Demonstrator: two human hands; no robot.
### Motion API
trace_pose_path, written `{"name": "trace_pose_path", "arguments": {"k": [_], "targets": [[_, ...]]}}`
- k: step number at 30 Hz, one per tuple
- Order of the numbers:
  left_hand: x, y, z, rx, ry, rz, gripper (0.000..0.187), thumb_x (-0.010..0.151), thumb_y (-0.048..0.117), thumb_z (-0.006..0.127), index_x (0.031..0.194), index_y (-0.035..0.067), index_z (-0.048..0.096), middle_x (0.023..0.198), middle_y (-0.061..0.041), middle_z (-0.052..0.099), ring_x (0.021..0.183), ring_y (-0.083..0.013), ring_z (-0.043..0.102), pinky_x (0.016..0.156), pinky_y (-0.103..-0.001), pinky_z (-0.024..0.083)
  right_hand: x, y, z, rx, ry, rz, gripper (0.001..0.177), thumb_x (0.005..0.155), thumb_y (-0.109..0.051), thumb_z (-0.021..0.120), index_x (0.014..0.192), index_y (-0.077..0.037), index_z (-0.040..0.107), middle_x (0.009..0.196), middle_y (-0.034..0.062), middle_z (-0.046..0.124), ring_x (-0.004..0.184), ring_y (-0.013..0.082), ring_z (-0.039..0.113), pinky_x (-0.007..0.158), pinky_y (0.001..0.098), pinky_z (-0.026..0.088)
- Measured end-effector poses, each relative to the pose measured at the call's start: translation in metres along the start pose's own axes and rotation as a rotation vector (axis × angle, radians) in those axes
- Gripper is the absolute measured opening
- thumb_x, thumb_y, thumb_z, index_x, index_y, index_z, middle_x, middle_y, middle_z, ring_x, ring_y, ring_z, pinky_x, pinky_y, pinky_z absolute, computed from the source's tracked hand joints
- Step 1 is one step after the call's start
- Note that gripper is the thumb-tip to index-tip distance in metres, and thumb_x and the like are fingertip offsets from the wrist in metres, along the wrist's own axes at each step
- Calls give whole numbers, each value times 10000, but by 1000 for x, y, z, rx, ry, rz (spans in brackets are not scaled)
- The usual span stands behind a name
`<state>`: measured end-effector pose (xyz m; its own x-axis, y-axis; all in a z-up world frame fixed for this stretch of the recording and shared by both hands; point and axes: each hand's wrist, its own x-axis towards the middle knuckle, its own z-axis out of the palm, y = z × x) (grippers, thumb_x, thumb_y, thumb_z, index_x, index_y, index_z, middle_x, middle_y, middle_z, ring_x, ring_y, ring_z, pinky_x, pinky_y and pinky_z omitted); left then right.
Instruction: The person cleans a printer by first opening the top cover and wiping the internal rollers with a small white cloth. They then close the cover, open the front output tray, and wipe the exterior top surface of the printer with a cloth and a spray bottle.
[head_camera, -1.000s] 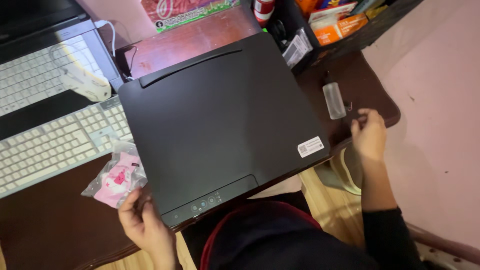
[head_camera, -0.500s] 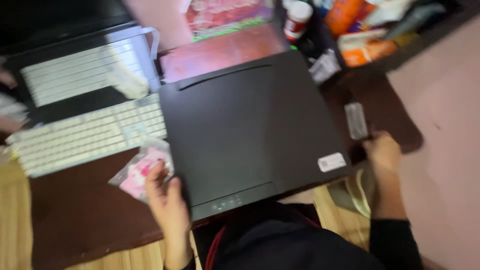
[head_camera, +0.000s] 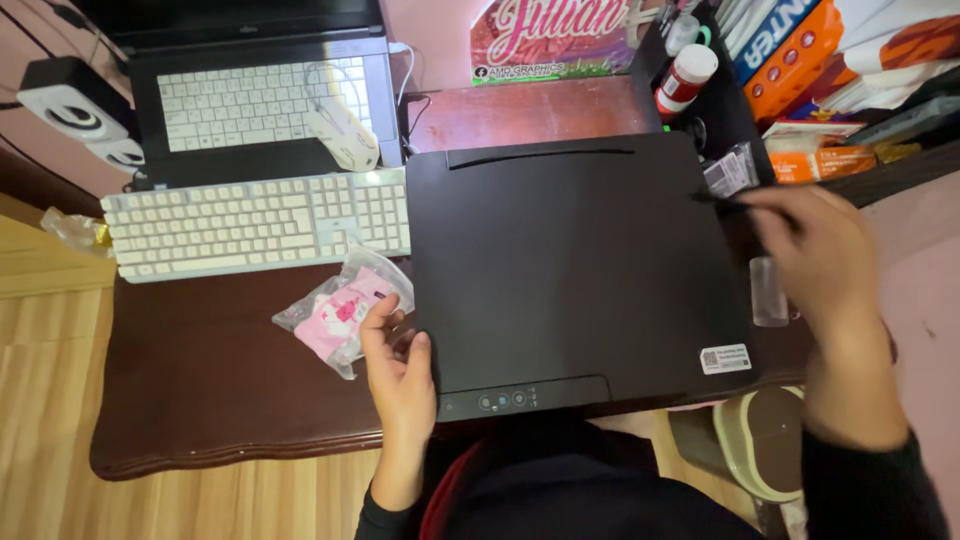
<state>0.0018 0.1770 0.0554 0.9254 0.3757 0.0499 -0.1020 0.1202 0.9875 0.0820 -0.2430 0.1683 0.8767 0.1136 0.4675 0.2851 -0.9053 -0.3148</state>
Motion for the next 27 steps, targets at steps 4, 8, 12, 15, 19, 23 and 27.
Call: {"name": "trace_pose_path", "arguments": {"k": [4,8,12,15,19,23,27], "targets": [[1,0,0,-9,-3,42,563,936,-58,569,1469,69,437,1353,-122,490,1177,-195,555,1031,-345,469,60,-60,10,-207,-57,-223,69,973,-187,742,978,-121,762,945,75,699,943,297,675,844,422,528],[1,6,3,60,11,45,566,931,-58,584,1467,64,447,1376,-122,484,1203,-207,565,1040,-342,473,101,-83,28,-355,-108,-282,92,899,-222,755,929,-135,758,911,82,687,910,327,673,760,465,519],[14,19,1,294,-69,222,584,884,-37,631,1435,54,463,1442,-158,490,1309,-291,518,1092,-402,432,130,-94,63,-430,-179,-405,117,972,-203,722,900,-111,710,872,86,672,857,318,680,718,454,524],[46,29,6,497,-104,425,556,880,-5,669,1407,41,498,1461,-200,499,1393,-378,462,1172,-463,353,154,-106,101,-159,-194,-545,93,892,-175,729,875,-92,692,875,101,683,876,342,673,723,470,523],[101,37,24,592,-164,559,490,902,47,681,1371,48,540,1475,-219,492,1395,-409,446,1179,-485,331,188,-125,143,98,-305,-575,85,870,-164,726,880,-83,701,898,110,691,883,351,666,752,482,524],[154,34,52,642,-247,667,421,927,58,679,1336,57,581,1416,-198,546,1361,-400,473,1159,-484,348,200,-116,133,-43,-344,-598,102,850,-174,736,877,-79,709,921,122,694,911,358,665,765,486,524],[197,26,78,690,-322,749,336,917,112,697,1243,62,633,1222,-149,657,1191,-368,579,1031,-483,441,188,-86,84,-268,-220,-585,113,835,-121,704,946,-121,728,953,87,703,972,317,686,812,444,549]]}}
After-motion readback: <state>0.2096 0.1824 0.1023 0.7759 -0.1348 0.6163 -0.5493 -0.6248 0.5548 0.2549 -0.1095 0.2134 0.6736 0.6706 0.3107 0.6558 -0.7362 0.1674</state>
